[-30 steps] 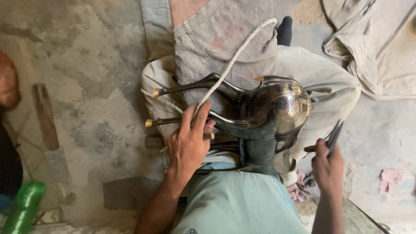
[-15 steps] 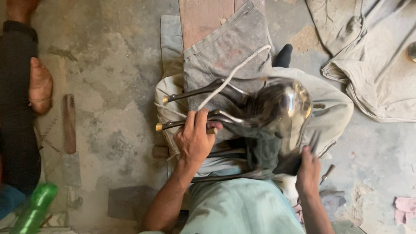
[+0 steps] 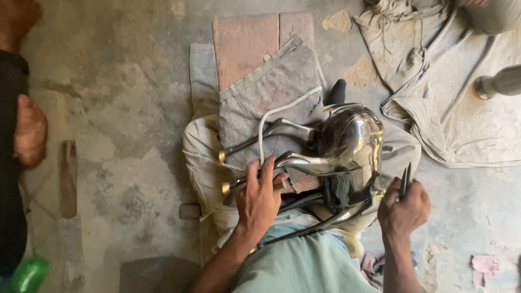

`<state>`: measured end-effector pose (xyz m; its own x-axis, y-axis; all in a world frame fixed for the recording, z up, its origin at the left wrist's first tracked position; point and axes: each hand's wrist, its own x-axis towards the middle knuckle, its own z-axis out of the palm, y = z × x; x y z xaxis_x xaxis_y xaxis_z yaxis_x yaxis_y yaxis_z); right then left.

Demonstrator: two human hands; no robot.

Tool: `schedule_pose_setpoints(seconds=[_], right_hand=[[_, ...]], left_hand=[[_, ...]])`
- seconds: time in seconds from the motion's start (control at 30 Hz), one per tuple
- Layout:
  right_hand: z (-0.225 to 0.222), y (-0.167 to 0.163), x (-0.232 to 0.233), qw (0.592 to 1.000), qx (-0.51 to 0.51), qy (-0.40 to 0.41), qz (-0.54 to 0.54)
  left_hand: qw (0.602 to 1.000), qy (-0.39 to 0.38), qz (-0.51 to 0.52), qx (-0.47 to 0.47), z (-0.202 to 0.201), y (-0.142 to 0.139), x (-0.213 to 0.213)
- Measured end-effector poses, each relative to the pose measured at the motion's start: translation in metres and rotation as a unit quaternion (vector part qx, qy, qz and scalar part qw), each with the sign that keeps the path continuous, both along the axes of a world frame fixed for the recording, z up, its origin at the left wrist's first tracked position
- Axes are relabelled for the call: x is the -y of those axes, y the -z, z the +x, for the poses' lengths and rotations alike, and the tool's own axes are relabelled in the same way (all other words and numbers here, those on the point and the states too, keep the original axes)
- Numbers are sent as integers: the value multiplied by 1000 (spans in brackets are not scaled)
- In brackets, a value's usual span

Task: The person uses a chisel and hammer to create a textured pattern on the underside of a metal stool. They reposition the stool and continue hammering different areas to form a consistent design.

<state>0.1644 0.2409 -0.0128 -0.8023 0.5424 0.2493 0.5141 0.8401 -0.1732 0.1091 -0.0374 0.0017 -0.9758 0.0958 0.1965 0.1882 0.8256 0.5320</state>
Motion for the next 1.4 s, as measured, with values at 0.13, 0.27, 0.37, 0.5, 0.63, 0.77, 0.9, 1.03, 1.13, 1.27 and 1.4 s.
schedule_pose_setpoints(seconds=[0.13, 0.27, 0.37, 0.5, 0.63, 0.77, 0.9, 1.03, 1.13, 1.27, 1.4], right_hand=[[24, -10, -11, 987, 4, -24, -160], [42, -7, 9, 932, 215, -178, -232], [38, -10, 24, 899, 349, -210, -163], [34, -39, 28, 925, 215, -291, -115], [36, -54, 31, 879, 201, -280, -330], [31, -32, 36, 845, 79, -398, -347], [11, -4, 26, 899, -35, -313, -304], [-26, 15, 24, 849, -181, -155, -471], [-42, 15, 34, 787, -244, -118, -554], [-57, 19, 40, 833, -261, -175, -455], [-65, 39, 35, 904, -237, -217, -282]], left_hand=[[991, 20, 129, -2, 10, -19, 16], [984, 84, 133, -81, 10, -27, 15], [972, 122, 129, -151, 2, -19, -8], [966, 202, 127, -103, 5, -17, -33], [959, 241, 133, -63, 7, -21, -58], [947, 293, 129, 2, 5, -26, -63], [961, 266, 36, -63, -27, -10, -51], [978, 160, -110, -78, -63, 6, -19], [977, 144, -147, -49, -76, 16, -13], [978, 146, -144, -48, -77, 23, -15], [976, 150, -150, -45, -76, 31, -11]])
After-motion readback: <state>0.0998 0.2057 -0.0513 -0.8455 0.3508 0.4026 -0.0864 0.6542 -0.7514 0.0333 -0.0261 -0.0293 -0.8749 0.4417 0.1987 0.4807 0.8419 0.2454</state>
